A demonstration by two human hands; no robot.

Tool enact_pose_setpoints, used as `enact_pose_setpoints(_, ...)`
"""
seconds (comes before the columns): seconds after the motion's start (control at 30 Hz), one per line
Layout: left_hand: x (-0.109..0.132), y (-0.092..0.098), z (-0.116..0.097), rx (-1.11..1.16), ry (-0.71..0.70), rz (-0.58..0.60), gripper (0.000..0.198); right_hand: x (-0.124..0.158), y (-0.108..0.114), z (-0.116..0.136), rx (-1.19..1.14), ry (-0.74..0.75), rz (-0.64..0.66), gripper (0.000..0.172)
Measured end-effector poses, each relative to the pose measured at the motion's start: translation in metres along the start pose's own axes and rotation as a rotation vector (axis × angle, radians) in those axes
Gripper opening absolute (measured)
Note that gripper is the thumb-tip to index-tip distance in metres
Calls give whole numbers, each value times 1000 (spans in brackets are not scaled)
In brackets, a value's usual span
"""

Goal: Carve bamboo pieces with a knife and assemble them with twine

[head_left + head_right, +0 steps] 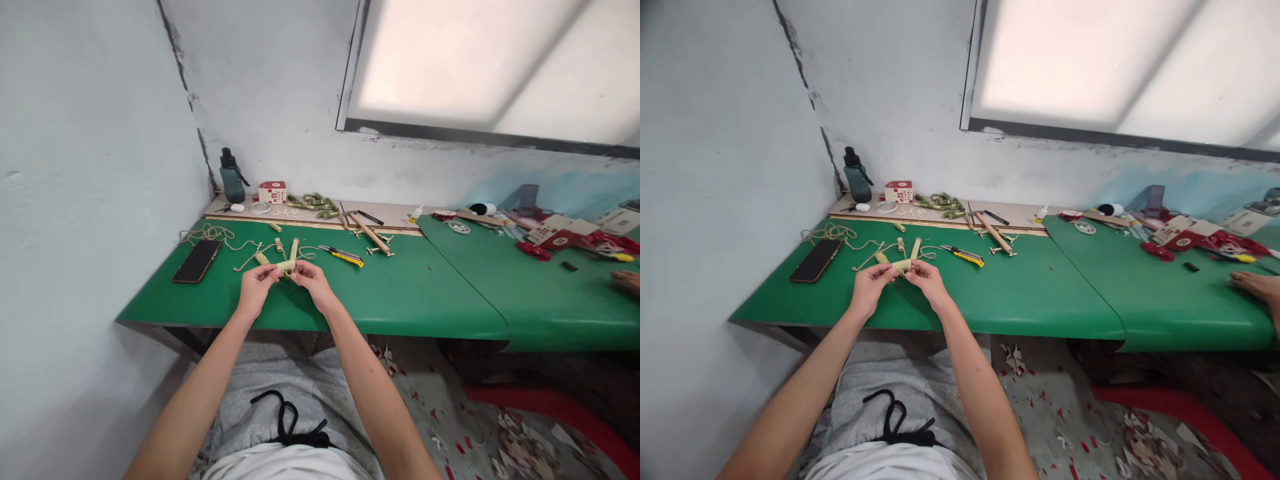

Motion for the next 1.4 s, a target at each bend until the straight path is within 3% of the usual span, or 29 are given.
enact_pose_setpoints(0.2,1,-1,-3,10,-3,16,52,-1,4,-1,23,-13,-79,40)
enact_pose_setpoints(0.47,-1,0,-2,-20,-44,78,40,1,4,1,32,-25,-46,39)
enact_pose_setpoints(0.67,-1,2,-4,-9,-65,32,39,3,1,4,-8,-36,10,39)
enact_pose_setpoints(0.83,1,-1,-9,-25,-96,55,33,3,4,6,-26,-5,-53,29)
enact_pose_setpoints(1.0,5,-3,-17,-49,-169,83,26,3,1,3,-30,-46,9,37)
enact_pose_setpoints(1.13,11,-5,-22,-70,-230,116,23,4,2,7,-61,-52,17,32)
enact_pose_setpoints(1.4,29,-8,-33,-218,-306,46,24,6,-4,10,-84,-64,76,35)
Point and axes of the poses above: each hand's wrist, its own x-axis away from the middle knuckle, its own y-axis out of the back of the hand, z = x × y, the point moved 7 cm from there along -x, towards the middle knuckle
